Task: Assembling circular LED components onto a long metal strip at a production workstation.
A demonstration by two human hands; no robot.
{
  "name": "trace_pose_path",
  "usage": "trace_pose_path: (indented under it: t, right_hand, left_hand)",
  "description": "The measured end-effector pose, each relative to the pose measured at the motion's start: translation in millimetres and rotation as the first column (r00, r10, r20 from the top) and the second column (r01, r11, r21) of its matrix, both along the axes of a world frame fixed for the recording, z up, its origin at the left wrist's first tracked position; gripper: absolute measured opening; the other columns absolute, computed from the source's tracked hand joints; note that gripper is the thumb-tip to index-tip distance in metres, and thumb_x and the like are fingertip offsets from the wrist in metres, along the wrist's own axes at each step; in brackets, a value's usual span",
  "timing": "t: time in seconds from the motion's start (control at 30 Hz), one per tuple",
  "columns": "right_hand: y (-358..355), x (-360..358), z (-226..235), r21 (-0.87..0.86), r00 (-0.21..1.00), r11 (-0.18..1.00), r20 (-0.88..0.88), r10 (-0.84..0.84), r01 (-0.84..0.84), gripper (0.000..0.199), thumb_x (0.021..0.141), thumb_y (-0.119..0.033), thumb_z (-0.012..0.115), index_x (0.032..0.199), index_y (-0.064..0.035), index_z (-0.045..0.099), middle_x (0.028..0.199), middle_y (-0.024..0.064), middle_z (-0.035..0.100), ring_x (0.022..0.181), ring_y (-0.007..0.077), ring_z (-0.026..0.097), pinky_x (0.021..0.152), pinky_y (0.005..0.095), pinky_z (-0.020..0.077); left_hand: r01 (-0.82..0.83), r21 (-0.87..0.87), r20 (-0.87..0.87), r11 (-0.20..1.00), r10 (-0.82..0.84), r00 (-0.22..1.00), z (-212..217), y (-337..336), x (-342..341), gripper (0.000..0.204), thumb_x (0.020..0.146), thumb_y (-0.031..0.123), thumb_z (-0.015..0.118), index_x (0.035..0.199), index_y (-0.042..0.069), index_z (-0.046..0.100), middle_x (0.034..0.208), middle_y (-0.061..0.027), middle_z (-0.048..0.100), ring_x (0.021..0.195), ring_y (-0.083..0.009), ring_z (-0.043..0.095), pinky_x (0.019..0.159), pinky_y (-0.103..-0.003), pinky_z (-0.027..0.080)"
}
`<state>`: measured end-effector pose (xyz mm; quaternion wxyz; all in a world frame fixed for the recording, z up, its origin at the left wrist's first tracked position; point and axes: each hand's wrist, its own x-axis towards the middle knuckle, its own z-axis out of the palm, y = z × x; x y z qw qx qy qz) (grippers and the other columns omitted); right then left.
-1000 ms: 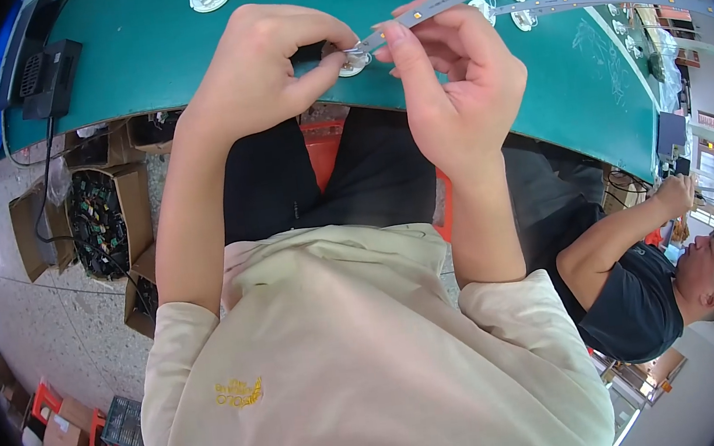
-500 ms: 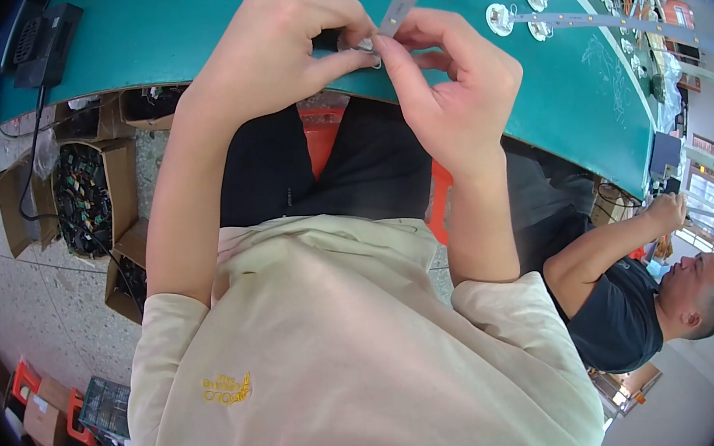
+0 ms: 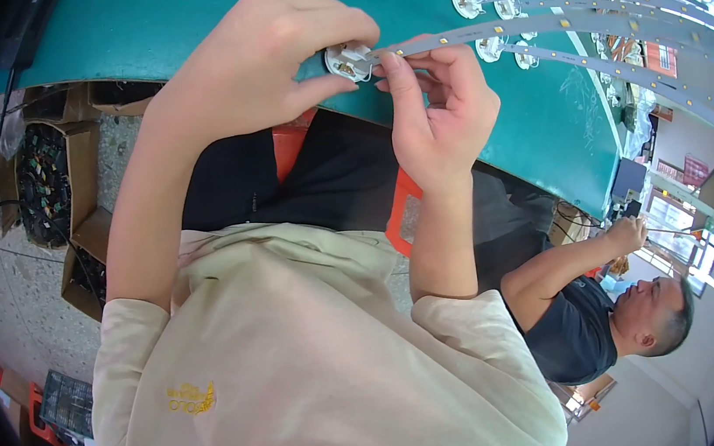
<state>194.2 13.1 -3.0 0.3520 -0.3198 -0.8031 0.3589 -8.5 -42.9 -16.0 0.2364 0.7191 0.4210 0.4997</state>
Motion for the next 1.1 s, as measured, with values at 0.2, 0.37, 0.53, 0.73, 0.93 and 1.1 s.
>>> trace_pose_path:
  t: [0.2, 0.37, 0.53, 0.73, 0.93, 1.1]
  right_hand:
    - [4, -2, -7, 0.074, 0.995, 0.997, -0.092, -0.024, 0.031, 0.014, 0.094, 0.006, 0.065, 0.104, 0.0052, 0.056, 0.092, 0.0167, 0.071, 0.075, 0.0196, 0.071, 0.067, 0.0298, 0.0595]
    - [5, -1, -14, 0.057, 0.989, 0.998, -0.149, -0.019, 0.028, 0.016, 0.093, 0.006, 0.066, 0.104, 0.0052, 0.055, 0.091, 0.0170, 0.070, 0.073, 0.0198, 0.070, 0.067, 0.0300, 0.0596]
    - [6, -2, -15, 0.052, 0.984, 0.998, -0.174, -0.027, 0.037, 0.016, 0.092, 0.007, 0.067, 0.102, 0.0044, 0.054, 0.090, 0.0169, 0.070, 0.073, 0.0198, 0.071, 0.067, 0.0302, 0.0598]
    - [11, 0, -16, 0.167, 0.992, 0.986, -0.124, 0.023, -0.002, 0.022, 0.089, 0.011, 0.068, 0.107, 0.0082, 0.058, 0.095, 0.0195, 0.071, 0.077, 0.0204, 0.072, 0.071, 0.0308, 0.0613]
    - [17, 3, -10, 0.199, 0.996, 0.978, -0.046, 0.077, -0.067, 0.018, 0.085, 0.013, 0.072, 0.102, 0.0126, 0.067, 0.094, 0.0205, 0.073, 0.077, 0.0209, 0.073, 0.073, 0.0308, 0.0621]
    - [17, 1, -6, 0.228, 0.989, 0.964, -0.036, 0.146, -0.134, 0.015, 0.085, 0.013, 0.072, 0.099, 0.0135, 0.067, 0.090, 0.0203, 0.073, 0.076, 0.0207, 0.073, 0.073, 0.0297, 0.0616]
  left_hand:
    - [-0.053, -0.068, 0.097, 0.996, 0.059, 0.994, 3, 1, 2, 0.033, 0.076, 0.002, 0.068, 0.108, 0.001, 0.061, 0.091, -0.0214, 0.064, 0.091, -0.0433, 0.062, 0.077, -0.045, 0.050]
    - [-0.012, -0.037, 0.096, 0.999, 0.015, 0.995, -2, 5, 0, 0.034, 0.076, -0.001, 0.068, 0.109, 0.000, 0.061, 0.089, -0.0215, 0.063, 0.089, -0.0440, 0.062, 0.077, -0.046, 0.049]
    - [-0.011, -0.040, 0.076, 0.999, 0.014, 0.997, -2, 5, 0, 0.036, 0.074, -0.001, 0.070, 0.109, 0.000, 0.060, 0.089, -0.0211, 0.063, 0.090, -0.0433, 0.062, 0.077, -0.046, 0.049]
    - [-0.015, -0.031, 0.064, 0.999, 0.017, 0.998, -2, 6, 0, 0.036, 0.075, 0.002, 0.072, 0.108, 0.000, 0.060, 0.089, -0.0206, 0.063, 0.091, -0.0421, 0.062, 0.078, -0.045, 0.049]
    - [0.002, -0.072, 0.046, 0.997, 0.002, 0.999, 0, 5, -2, 0.036, 0.076, 0.002, 0.073, 0.109, 0.000, 0.058, 0.088, -0.0206, 0.063, 0.090, -0.0425, 0.063, 0.077, -0.046, 0.049]
    - [-0.025, -0.088, 0.048, 0.996, 0.029, 0.998, 1, 7, -2, 0.035, 0.076, 0.002, 0.073, 0.106, 0.001, 0.057, 0.087, -0.0213, 0.064, 0.090, -0.0435, 0.063, 0.075, -0.046, 0.050]
